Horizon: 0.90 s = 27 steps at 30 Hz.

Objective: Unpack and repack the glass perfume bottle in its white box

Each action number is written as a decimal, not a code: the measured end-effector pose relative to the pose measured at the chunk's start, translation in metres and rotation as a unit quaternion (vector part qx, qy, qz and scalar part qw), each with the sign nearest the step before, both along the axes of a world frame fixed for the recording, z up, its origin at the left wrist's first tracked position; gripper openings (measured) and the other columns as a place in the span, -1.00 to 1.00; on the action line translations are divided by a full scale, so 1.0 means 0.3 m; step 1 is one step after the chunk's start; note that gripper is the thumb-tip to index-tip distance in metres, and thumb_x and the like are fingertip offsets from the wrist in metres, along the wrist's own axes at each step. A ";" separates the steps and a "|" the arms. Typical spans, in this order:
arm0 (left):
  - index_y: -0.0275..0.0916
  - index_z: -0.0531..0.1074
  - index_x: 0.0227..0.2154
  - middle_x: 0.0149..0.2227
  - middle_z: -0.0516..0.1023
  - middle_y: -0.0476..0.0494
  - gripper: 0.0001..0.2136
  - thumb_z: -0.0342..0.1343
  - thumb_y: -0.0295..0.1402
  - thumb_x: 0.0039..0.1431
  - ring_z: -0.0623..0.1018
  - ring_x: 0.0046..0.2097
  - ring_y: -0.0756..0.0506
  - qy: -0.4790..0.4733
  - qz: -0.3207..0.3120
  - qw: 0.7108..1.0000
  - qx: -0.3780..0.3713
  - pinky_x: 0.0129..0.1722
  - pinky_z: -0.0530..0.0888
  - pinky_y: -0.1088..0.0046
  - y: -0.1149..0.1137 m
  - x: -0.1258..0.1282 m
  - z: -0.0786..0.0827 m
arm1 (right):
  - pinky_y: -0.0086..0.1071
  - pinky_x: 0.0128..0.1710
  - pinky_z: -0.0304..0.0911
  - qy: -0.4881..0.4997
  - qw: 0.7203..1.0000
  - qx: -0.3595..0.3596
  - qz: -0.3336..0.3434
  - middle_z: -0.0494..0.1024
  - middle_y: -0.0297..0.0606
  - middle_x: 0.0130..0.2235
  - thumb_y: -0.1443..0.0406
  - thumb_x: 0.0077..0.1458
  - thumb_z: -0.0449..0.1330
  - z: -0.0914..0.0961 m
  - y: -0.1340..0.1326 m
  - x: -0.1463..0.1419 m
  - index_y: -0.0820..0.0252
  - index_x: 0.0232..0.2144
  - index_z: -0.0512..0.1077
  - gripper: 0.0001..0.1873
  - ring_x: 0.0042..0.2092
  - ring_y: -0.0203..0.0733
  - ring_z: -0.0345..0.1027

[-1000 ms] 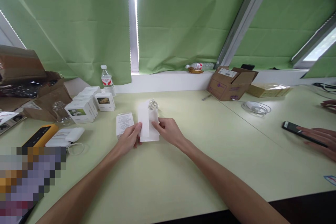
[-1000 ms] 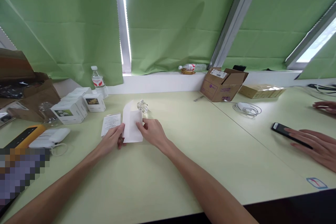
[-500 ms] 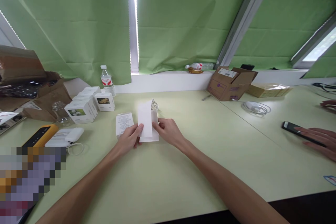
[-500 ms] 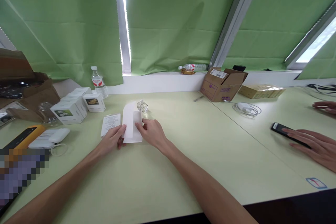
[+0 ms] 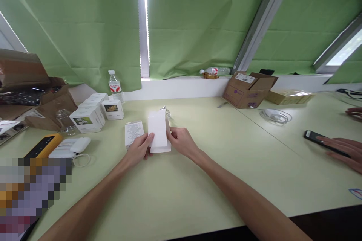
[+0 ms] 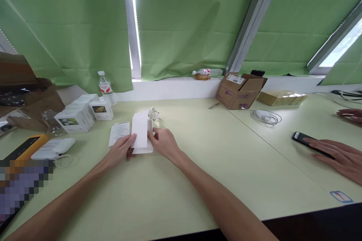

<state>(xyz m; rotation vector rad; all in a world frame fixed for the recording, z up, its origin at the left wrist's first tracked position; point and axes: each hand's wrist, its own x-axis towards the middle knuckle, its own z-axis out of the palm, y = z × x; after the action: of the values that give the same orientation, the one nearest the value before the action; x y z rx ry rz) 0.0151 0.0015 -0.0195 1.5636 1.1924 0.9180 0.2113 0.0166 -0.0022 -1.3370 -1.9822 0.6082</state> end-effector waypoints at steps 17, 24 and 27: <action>-0.24 0.33 -0.41 -0.60 0.37 0.01 -0.57 -0.13 0.06 0.21 0.40 -0.59 0.01 -0.011 0.002 1.000 -0.010 -0.63 0.31 0.54 0.008 -0.004 -0.015 | -0.44 -0.53 0.02 0.041 0.999 -0.012 0.008 0.33 -0.31 -0.57 -0.06 0.26 -0.26 -0.005 0.002 0.000 0.19 -0.60 0.25 -0.38 -0.54 -0.31 0.15; -0.24 0.31 -0.42 -0.61 0.36 0.03 -0.57 -0.13 0.06 0.21 0.38 -0.61 0.02 0.000 -0.001 1.000 -0.009 -0.64 0.29 0.55 0.007 -0.003 -0.008 | -0.44 -0.58 -0.08 0.001 1.000 -0.002 0.013 0.30 -0.37 -0.60 -0.07 0.23 -0.15 -0.005 0.002 0.003 0.20 -0.51 0.35 -0.43 -0.58 -0.34 0.00; -0.23 0.30 -0.41 -0.60 0.37 0.03 -0.59 -0.11 0.06 0.20 0.38 -0.61 0.03 -0.001 -0.001 1.000 -0.006 -0.63 0.30 0.55 0.005 -0.002 -0.004 | -0.44 -0.58 -0.07 -0.005 1.000 -0.001 0.010 0.29 -0.37 -0.61 -0.09 0.21 -0.13 -0.005 -0.001 0.002 0.20 -0.52 0.36 -0.43 -0.59 -0.34 0.00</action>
<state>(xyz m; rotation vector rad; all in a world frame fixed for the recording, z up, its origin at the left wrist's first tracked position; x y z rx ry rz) 0.0144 0.0030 -0.0207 1.5526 1.1928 0.9094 0.2120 0.0164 -0.0037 -1.3254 -2.0053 0.6148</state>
